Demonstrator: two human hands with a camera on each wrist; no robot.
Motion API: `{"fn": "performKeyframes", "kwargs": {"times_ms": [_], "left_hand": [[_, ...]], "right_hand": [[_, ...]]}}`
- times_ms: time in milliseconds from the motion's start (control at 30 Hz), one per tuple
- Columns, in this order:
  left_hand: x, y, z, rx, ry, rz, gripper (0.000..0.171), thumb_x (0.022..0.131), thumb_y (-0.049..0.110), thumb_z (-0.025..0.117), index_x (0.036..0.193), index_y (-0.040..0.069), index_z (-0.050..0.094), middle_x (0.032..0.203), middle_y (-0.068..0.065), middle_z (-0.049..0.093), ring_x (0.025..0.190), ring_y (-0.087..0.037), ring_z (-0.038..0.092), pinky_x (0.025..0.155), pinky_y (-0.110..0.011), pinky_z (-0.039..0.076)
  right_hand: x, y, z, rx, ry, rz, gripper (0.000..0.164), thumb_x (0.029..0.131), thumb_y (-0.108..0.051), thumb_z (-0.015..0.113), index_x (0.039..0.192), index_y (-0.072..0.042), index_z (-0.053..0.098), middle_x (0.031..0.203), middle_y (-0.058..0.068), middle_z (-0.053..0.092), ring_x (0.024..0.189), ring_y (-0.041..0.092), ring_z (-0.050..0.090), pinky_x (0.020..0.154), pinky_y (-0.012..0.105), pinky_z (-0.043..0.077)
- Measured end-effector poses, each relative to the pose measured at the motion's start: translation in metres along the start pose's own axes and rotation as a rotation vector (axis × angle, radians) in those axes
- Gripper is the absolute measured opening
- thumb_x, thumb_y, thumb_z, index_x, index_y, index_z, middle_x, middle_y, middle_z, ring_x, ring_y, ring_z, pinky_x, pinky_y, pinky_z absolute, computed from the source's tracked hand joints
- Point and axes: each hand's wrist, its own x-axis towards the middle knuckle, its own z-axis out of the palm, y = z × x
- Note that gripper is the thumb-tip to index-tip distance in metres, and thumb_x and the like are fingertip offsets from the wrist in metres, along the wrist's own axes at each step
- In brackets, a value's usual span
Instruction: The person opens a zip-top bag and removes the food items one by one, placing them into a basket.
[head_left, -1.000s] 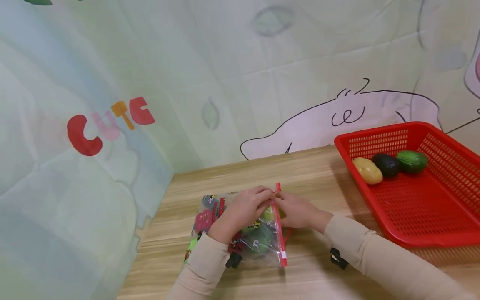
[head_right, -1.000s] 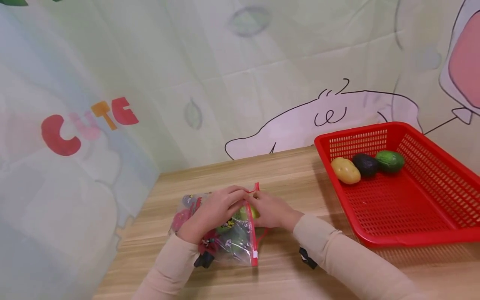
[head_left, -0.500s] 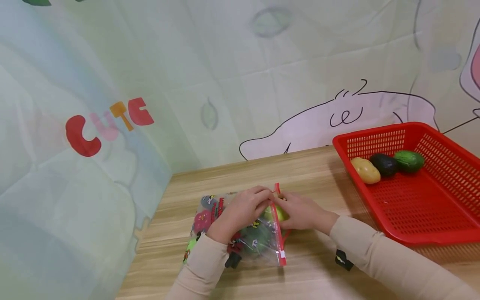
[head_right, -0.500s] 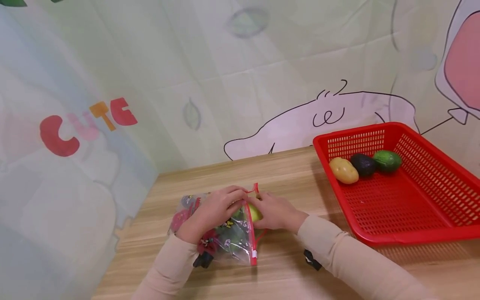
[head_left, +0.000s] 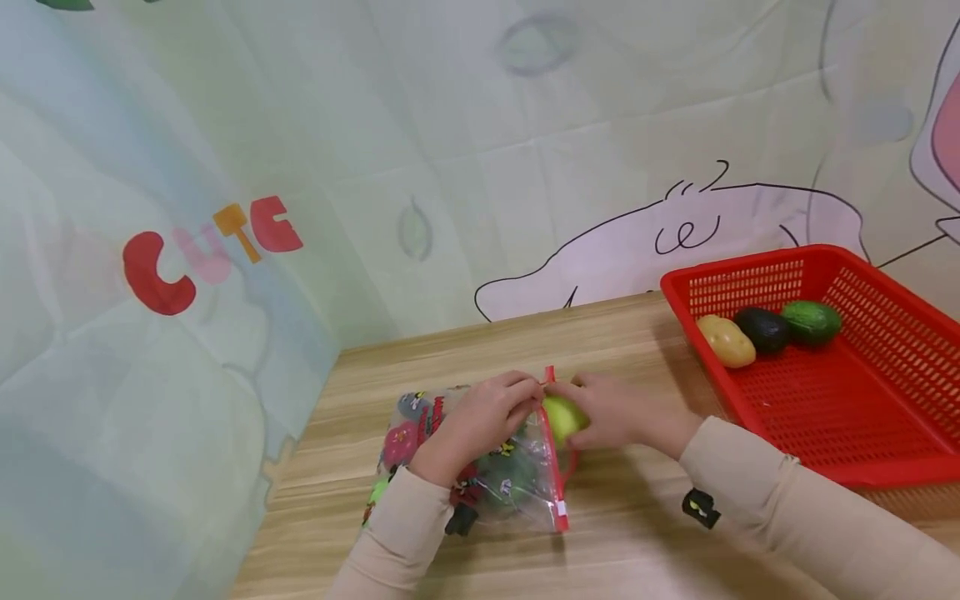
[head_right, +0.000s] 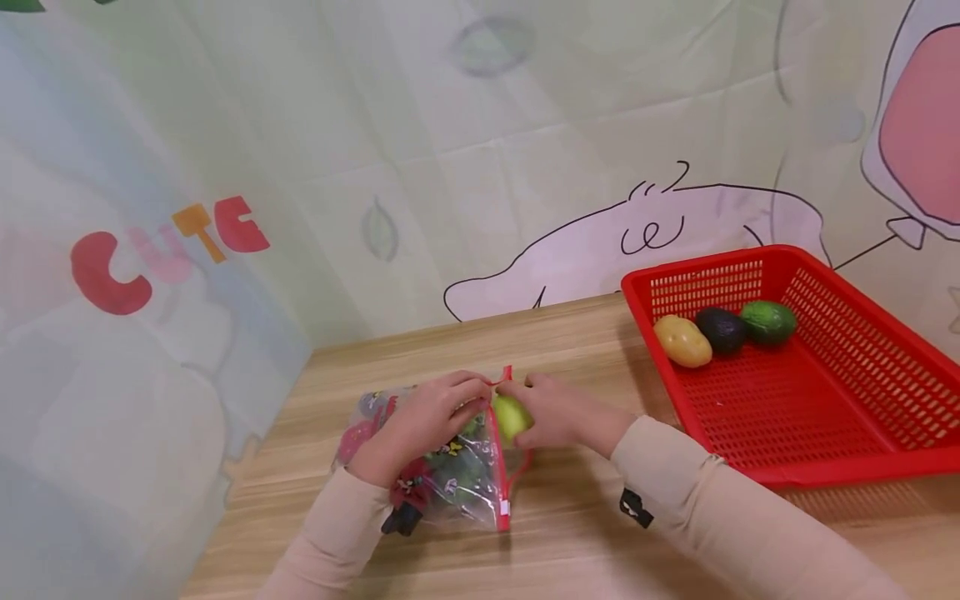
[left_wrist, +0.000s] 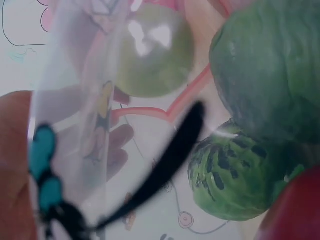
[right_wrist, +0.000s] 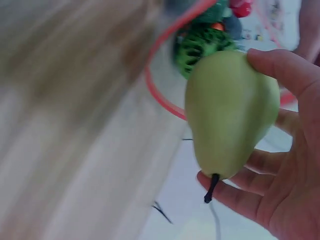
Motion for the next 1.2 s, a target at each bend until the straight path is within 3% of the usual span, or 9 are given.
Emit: {"fn": "performKeyframes", "kwargs": {"times_ms": [133, 333, 767, 1033, 1200], "left_hand": [[-0.001, 0.0, 0.001, 0.012, -0.007, -0.008, 0.013, 0.091, 0.022, 0.058, 0.103, 0.021, 0.062, 0.111, 0.003, 0.063, 0.094, -0.012, 0.061, 0.087, -0.027, 0.052], [-0.002, 0.002, 0.003, -0.006, -0.036, -0.037, 0.014, 0.091, 0.024, 0.058, 0.105, 0.023, 0.061, 0.115, 0.003, 0.062, 0.1, -0.013, 0.061, 0.089, -0.028, 0.051], [-0.003, 0.001, 0.006, 0.017, 0.016, 0.019, 0.01, 0.09, 0.02, 0.059, 0.099, 0.019, 0.063, 0.109, 0.002, 0.064, 0.092, -0.012, 0.062, 0.084, -0.028, 0.053], [-0.003, 0.002, 0.007, 0.008, 0.025, 0.028, 0.01, 0.09, 0.019, 0.059, 0.098, 0.019, 0.063, 0.107, 0.002, 0.064, 0.091, -0.012, 0.062, 0.083, -0.028, 0.053], [-0.001, 0.003, 0.007, 0.022, 0.014, 0.031, 0.009, 0.089, 0.02, 0.06, 0.098, 0.019, 0.063, 0.108, 0.001, 0.064, 0.093, -0.013, 0.062, 0.085, -0.028, 0.053]], "right_hand": [[-0.007, -0.002, -0.018, -0.092, 0.02, -0.008, 0.066, 0.073, -0.036, 0.07, 0.134, -0.022, 0.047, 0.112, 0.012, 0.054, 0.081, 0.019, 0.051, 0.062, 0.029, 0.047], [-0.019, 0.0, -0.049, -0.201, 0.068, 0.011, 0.065, 0.072, -0.039, 0.073, 0.131, -0.024, 0.05, 0.112, 0.013, 0.055, 0.087, 0.022, 0.052, 0.061, 0.029, 0.049], [-0.045, 0.036, -0.11, -0.183, 0.111, 0.118, 0.066, 0.072, -0.037, 0.072, 0.131, -0.022, 0.049, 0.116, 0.015, 0.055, 0.097, 0.03, 0.053, 0.066, 0.04, 0.051], [-0.06, 0.07, -0.141, -0.134, 0.074, 0.309, 0.072, 0.074, -0.048, 0.069, 0.128, -0.011, 0.04, 0.101, 0.01, 0.056, 0.086, 0.023, 0.052, 0.063, 0.037, 0.048], [-0.067, 0.101, -0.144, -0.204, 0.035, 0.393, 0.077, 0.07, -0.05, 0.07, 0.127, -0.006, 0.041, 0.097, 0.014, 0.054, 0.084, 0.028, 0.05, 0.06, 0.038, 0.046]]}}
